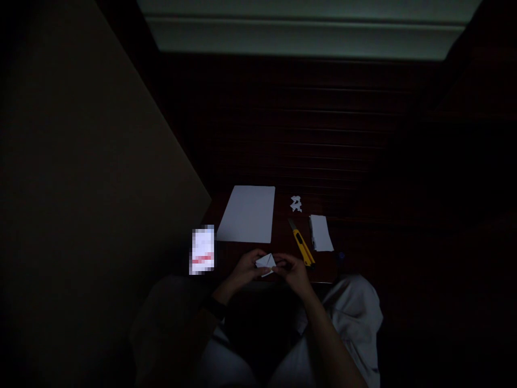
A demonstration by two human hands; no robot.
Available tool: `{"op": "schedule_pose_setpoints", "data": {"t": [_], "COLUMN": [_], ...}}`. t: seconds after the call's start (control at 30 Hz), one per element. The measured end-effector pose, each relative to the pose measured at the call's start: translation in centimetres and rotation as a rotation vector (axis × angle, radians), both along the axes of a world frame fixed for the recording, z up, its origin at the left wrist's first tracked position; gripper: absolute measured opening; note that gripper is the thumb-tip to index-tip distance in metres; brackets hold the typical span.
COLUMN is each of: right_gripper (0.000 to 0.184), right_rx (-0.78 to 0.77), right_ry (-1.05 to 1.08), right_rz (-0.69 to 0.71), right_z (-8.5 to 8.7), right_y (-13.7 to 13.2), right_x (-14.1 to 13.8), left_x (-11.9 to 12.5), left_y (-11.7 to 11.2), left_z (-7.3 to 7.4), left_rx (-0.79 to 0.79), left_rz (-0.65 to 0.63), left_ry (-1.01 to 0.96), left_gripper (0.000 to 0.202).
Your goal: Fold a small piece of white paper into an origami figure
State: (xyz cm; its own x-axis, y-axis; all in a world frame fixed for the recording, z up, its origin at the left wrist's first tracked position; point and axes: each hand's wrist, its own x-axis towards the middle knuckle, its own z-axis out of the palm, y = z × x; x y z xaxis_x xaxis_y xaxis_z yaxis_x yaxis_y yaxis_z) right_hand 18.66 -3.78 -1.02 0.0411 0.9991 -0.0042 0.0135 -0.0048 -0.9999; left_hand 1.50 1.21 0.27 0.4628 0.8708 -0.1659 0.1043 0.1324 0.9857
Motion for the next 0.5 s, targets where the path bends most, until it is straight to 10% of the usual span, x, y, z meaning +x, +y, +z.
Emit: {"op": "schedule_pose_setpoints", "data": {"t": [0.5], "right_gripper": [0.022], "right_rx": [0.036], "right_ry": [-0.064], "right_rz": [0.129], "right_z": [1.1], "right_y": [-0.2], "right_x": [0.6], "left_x": [-0.6], "left_y": [0.6], "left_z": [-0.7], "left_rx": [-0.020], "left_rz": [-0.194], "left_ry": [0.168], "left_gripper": [0.025]}}
